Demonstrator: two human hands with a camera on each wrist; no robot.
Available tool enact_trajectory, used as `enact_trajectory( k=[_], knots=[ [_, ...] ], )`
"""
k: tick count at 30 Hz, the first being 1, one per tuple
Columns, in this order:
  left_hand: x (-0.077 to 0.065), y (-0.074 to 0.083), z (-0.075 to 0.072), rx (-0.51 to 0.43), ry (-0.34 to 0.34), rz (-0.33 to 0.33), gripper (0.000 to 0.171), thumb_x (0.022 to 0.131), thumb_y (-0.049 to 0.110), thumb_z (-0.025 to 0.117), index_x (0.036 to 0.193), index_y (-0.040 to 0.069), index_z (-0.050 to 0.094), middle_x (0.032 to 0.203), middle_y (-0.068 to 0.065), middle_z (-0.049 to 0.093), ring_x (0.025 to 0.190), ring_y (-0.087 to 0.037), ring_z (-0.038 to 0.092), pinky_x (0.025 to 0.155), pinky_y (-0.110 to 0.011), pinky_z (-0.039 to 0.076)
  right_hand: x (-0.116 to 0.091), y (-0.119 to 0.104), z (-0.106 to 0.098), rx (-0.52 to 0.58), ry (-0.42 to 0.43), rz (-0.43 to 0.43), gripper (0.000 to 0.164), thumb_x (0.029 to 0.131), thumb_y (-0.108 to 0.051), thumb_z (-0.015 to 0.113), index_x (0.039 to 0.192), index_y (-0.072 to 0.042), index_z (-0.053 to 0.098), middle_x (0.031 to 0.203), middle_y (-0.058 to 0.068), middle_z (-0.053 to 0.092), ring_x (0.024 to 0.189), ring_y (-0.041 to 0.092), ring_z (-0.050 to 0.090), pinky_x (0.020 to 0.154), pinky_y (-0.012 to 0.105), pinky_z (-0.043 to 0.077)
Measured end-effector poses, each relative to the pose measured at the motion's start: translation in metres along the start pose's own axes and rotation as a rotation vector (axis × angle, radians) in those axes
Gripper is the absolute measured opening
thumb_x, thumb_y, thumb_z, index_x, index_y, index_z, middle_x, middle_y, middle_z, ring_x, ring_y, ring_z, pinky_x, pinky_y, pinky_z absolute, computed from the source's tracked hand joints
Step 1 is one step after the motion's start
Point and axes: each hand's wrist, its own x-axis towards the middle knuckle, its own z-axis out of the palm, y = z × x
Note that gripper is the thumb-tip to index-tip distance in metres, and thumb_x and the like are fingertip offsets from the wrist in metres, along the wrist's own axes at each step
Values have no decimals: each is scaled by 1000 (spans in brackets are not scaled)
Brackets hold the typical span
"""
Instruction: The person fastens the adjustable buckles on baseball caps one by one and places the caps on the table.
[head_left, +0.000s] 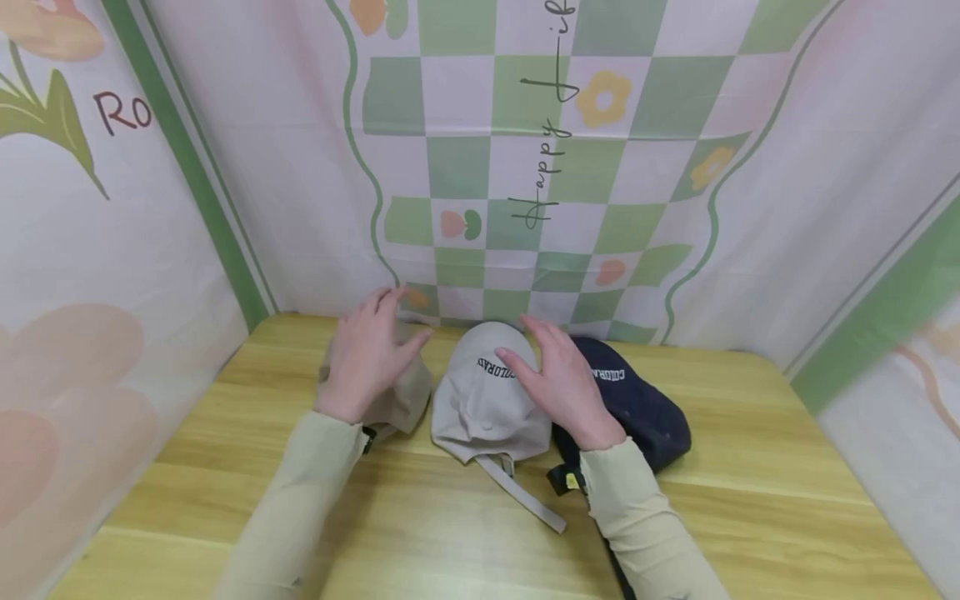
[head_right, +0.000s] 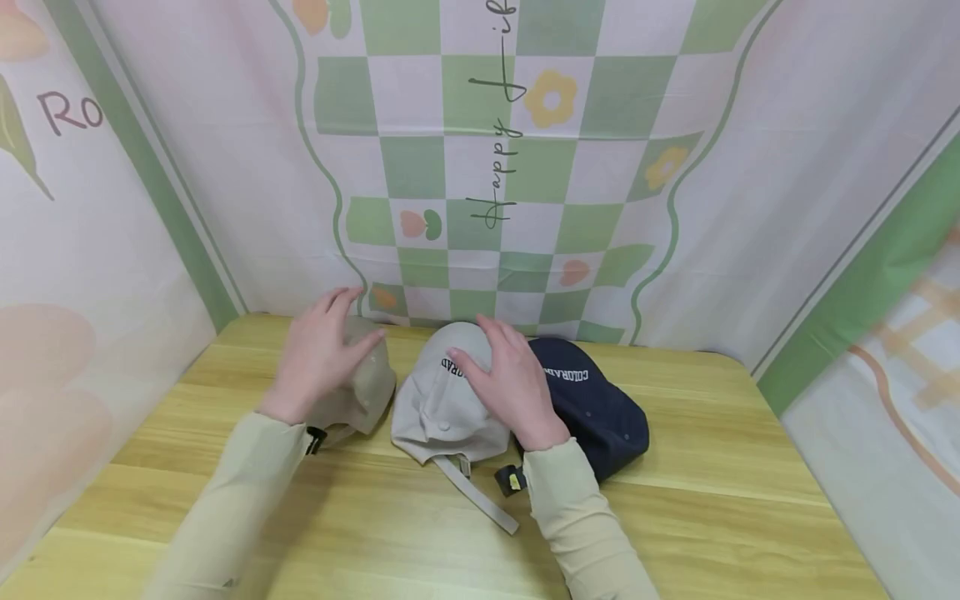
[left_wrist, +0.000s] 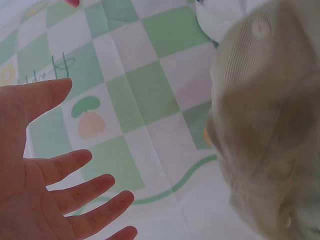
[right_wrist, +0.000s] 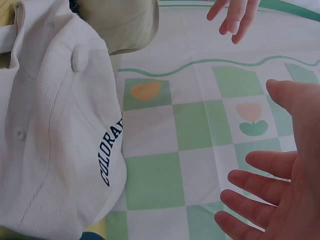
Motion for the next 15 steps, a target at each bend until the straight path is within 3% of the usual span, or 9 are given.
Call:
enact_trajectory(
  k=[9, 15],
  knots=[
    [0, -20, -15, 7, 27, -46, 68, 94, 45, 70, 143, 1, 53, 141, -25, 54, 123, -43, 54, 98, -59, 46, 2, -12, 12, 53, -32, 6, 64, 101, -51, 60, 143, -3, 56, 144, 16, 54, 135, 32, 47, 111, 47, 38],
    [-1, -30, -22, 4, 3, -95, 68, 95, 45, 69, 143, -1, 52, 141, -26, 53, 123, -44, 53, 99, -58, 46, 3, -19, 20, 75, -52, 19, 61, 101, -51, 59, 142, -5, 58, 143, 13, 56, 134, 30, 49, 110, 47, 40]
  ],
)
